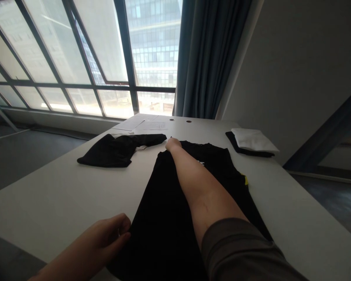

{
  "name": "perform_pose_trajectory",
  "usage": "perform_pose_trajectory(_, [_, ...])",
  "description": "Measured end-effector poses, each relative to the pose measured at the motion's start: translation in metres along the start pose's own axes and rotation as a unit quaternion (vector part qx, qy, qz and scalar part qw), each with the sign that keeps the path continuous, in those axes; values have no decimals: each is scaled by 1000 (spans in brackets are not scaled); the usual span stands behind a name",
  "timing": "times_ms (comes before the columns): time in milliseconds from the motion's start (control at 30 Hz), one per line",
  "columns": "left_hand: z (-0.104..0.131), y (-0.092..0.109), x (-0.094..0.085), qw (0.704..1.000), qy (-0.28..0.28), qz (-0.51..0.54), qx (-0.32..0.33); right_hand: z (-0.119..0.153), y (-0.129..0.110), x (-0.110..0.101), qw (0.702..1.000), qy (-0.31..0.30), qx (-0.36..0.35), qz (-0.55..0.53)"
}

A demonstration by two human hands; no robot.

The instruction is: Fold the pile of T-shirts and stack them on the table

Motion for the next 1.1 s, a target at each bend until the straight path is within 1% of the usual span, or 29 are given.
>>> perform_pose_trajectory(133, [10, 28, -1, 999, -7, -1, 37, 27, 31, -32, 999, 26, 27, 4])
perform_pose_trajectory(200, [12, 47, 2, 998, -13, -18, 62, 46, 50, -46, 999, 37, 34, 5])
perform_pose_trajectory(267, [12, 67, 7, 994, -21, -43, 95, 68, 68, -56, 998, 45, 45, 13])
perform_pose_trajectory(333, [10, 84, 16, 989, -35, -69, 130, 88, 84, -58, 997, 48, 52, 24])
perform_pose_trajectory(367, [9, 91, 21, 985, -44, -83, 144, 97, 91, -56, 997, 46, 54, 28])
perform_pose_trajectory(500, [-5, 112, 45, 967, -101, -141, 184, 122, 111, -32, 998, 29, 47, 38])
perform_pose_trajectory(567, [-15, 117, 58, 963, -102, -161, 190, 129, 118, -19, 998, 31, 40, 40])
perform_pose_trajectory(633, [-26, 118, 71, 960, -64, -180, 207, 132, 122, -9, 998, 39, 35, 41])
perform_pose_trajectory(667, [-31, 117, 77, 954, -43, -191, 228, 133, 123, -7, 998, 44, 34, 40])
perform_pose_trajectory(700, [-36, 115, 84, 945, -29, -200, 256, 135, 124, -6, 997, 51, 32, 41])
perform_pose_trajectory(767, [-44, 111, 96, 923, -22, -218, 317, 137, 124, -8, 996, 72, 28, 44])
perform_pose_trajectory(833, [-51, 107, 104, 907, -22, -232, 350, 138, 123, -12, 994, 94, 18, 55])
perform_pose_trajectory(900, [-61, 107, 108, 904, -6, -242, 353, 140, 121, -17, 993, 97, 5, 67])
perform_pose_trajectory(933, [-67, 108, 108, 905, 11, -243, 350, 141, 120, -18, 994, 89, 1, 71])
perform_pose_trajectory(1033, [-94, 112, 106, 904, 84, -242, 342, 143, 120, -17, 996, 54, 11, 71])
perform_pose_trajectory(1100, [-114, 111, 107, 901, 119, -249, 334, 144, 122, -15, 996, 40, 26, 72])
Point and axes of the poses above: each hand's wrist, its own z-axis away from the middle knuckle, its own x-axis out of the palm, y = z × x, the point moved 1 cm from there along -z, towards the middle knuckle, and after that the axes turned 15 degrees about -x, right-handed, at the moved point
